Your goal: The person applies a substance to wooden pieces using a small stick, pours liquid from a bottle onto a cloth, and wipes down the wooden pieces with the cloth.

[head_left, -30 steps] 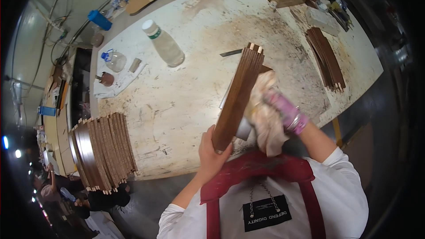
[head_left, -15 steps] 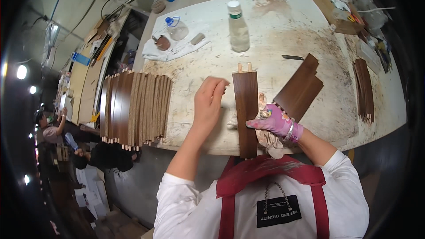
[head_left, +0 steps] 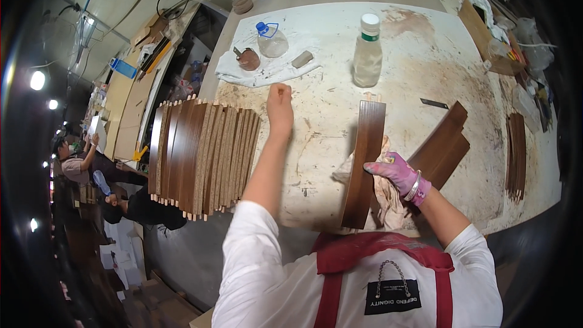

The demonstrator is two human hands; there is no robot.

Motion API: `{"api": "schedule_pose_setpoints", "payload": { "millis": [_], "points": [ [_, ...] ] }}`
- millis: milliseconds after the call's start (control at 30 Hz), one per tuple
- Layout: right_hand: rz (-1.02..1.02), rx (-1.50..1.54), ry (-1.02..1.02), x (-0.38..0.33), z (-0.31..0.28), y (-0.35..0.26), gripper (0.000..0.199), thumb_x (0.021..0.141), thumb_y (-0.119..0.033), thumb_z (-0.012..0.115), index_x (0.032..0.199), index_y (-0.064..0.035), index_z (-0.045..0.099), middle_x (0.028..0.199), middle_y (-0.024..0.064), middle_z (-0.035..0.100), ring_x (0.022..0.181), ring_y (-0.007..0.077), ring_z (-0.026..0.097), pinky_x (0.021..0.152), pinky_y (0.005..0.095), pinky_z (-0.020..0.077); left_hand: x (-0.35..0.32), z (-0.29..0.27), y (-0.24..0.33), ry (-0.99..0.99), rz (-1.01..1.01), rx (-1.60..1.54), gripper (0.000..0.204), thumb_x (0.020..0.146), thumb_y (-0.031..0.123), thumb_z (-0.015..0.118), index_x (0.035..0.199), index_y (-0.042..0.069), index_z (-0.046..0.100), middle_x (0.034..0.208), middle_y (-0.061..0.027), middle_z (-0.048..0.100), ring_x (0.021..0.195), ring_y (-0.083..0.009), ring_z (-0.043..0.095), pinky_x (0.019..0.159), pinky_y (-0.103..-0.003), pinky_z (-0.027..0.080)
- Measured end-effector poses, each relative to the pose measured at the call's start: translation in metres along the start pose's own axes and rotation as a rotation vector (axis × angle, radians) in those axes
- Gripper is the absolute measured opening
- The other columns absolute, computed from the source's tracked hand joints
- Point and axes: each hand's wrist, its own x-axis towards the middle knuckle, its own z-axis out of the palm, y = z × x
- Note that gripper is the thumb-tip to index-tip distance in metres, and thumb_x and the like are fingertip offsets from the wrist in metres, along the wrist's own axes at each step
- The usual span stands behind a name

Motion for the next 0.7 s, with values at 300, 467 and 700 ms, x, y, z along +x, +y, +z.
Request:
{"api": "schedule_pose_setpoints", "payload": {
  "millis": [300, 467, 700],
  "points": [
    [-0.031, -0.214, -0.072, 0.024, 0.010, -0.021, 0.022, 0.082, -0.016, 0.069, 0.095, 0.0011, 0.068, 0.092, 0.0046, 0.068, 0.088, 0.0086, 0.062, 0.079, 0.0219, 0.0464, 0.119, -0.002, -0.067, -0.163, 0.417, 1.108, 0.010, 0.078, 0.011, 0.060, 0.086, 0.009, 0.067, 0.094, -0.0095, 0.060, 0.094, -0.0259, 0.056, 0.078, -0.042, 0.045],
    [-0.029, -0.145, -0.150, 0.037, 0.004, -0.007, 0.025, 0.084, -0.018, 0.066, 0.101, 0.0003, 0.068, 0.088, 0.0032, 0.068, 0.081, 0.0076, 0.060, 0.074, 0.0231, 0.0468, 0.134, -0.001, -0.073, -0.257, 0.490, 1.329, 0.011, 0.076, 0.012, 0.059, 0.083, 0.008, 0.066, 0.092, -0.0066, 0.060, 0.094, -0.0246, 0.056, 0.082, -0.044, 0.042],
    [0.094, 0.132, -0.151, 0.044, 0.003, 0.006, 0.019, 0.084, -0.013, 0.067, 0.097, 0.0009, 0.068, 0.090, 0.0036, 0.067, 0.078, 0.0067, 0.060, 0.070, 0.0213, 0.0471, 0.125, -0.010, -0.084, -0.326, 0.495, 1.277, 0.015, 0.077, 0.012, 0.058, 0.090, 0.009, 0.064, 0.096, -0.0065, 0.058, 0.095, -0.0261, 0.055, 0.079, -0.045, 0.044]
  ]
}}
